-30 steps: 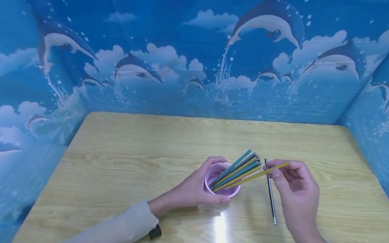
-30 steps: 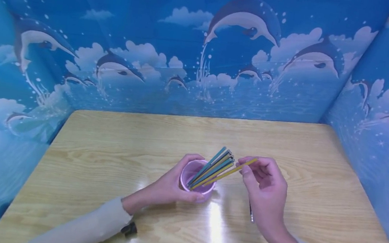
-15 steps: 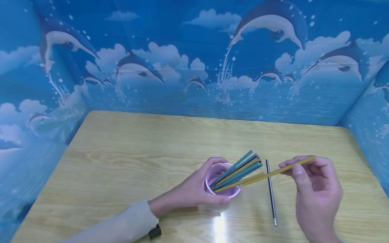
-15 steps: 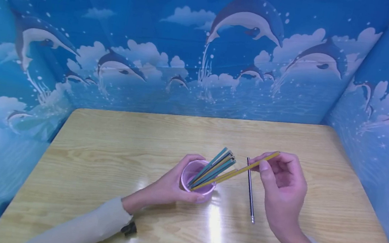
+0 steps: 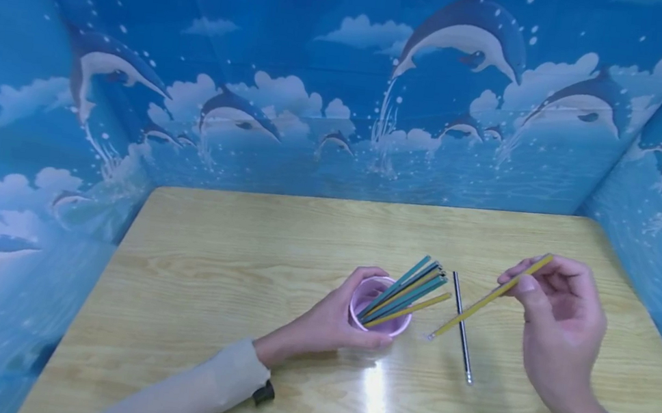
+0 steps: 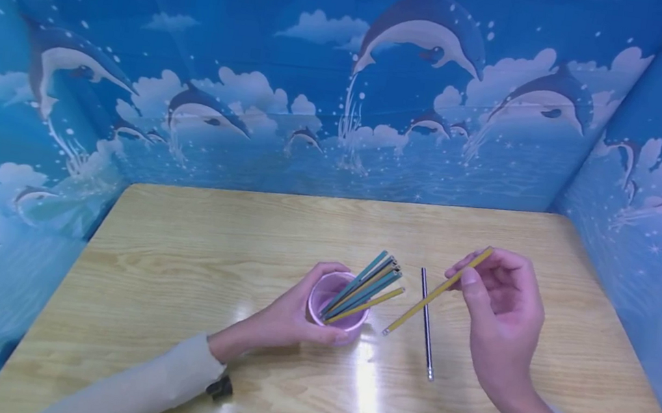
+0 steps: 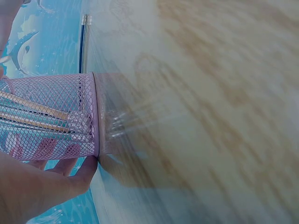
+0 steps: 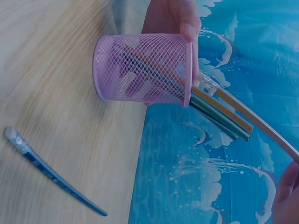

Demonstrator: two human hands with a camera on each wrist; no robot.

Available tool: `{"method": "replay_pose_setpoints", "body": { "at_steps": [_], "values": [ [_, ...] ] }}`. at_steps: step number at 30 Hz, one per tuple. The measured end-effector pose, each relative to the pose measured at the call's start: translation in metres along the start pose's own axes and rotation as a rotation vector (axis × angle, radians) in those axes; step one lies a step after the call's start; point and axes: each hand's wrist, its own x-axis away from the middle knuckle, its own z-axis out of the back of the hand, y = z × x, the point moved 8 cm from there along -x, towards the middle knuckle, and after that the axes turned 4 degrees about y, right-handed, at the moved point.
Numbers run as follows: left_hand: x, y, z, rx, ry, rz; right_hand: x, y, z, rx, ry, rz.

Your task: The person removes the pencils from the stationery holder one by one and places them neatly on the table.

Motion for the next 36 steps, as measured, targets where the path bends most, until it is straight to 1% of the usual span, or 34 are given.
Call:
{"method": "replay_pose_setpoints", "body": {
  "at_steps": [5,8,12,17,20,23,27,33,36],
  "values": [
    [0.001,0.001,0.000,-0.011,0.011,0.012,-0.002,0.003,0.011,0.137,0.007,-0.037],
    [0.001,0.001,0.001,-0.023,0.014,0.010,-0.004,0.009,0.019,0.223,0.016,-0.076],
    [0.000,0.001,0.002,-0.032,0.011,0.004,-0.006,0.017,0.031,0.354,0.015,-0.167],
    [-0.001,0.001,0.000,-0.016,0.000,0.002,-0.009,0.027,0.046,0.529,-0.009,-0.282],
    [0.000,0.001,0.000,-0.014,-0.001,0.000,-0.011,0.035,0.055,0.645,-0.042,-0.338],
    [0.000,0.001,0.001,-0.015,0.003,-0.003,-0.013,0.045,0.063,0.777,-0.108,-0.386],
    [0.001,0.001,0.001,-0.007,0.002,-0.004,-0.012,0.061,0.074,0.897,-0.176,-0.457],
    [0.001,0.002,0.000,0.001,-0.002,-0.004,-0.007,0.082,0.092,0.989,-0.252,-0.531],
    [0.001,0.002,0.000,0.000,-0.001,-0.005,-0.003,0.094,0.099,1.012,-0.290,-0.594]
  ]
}}
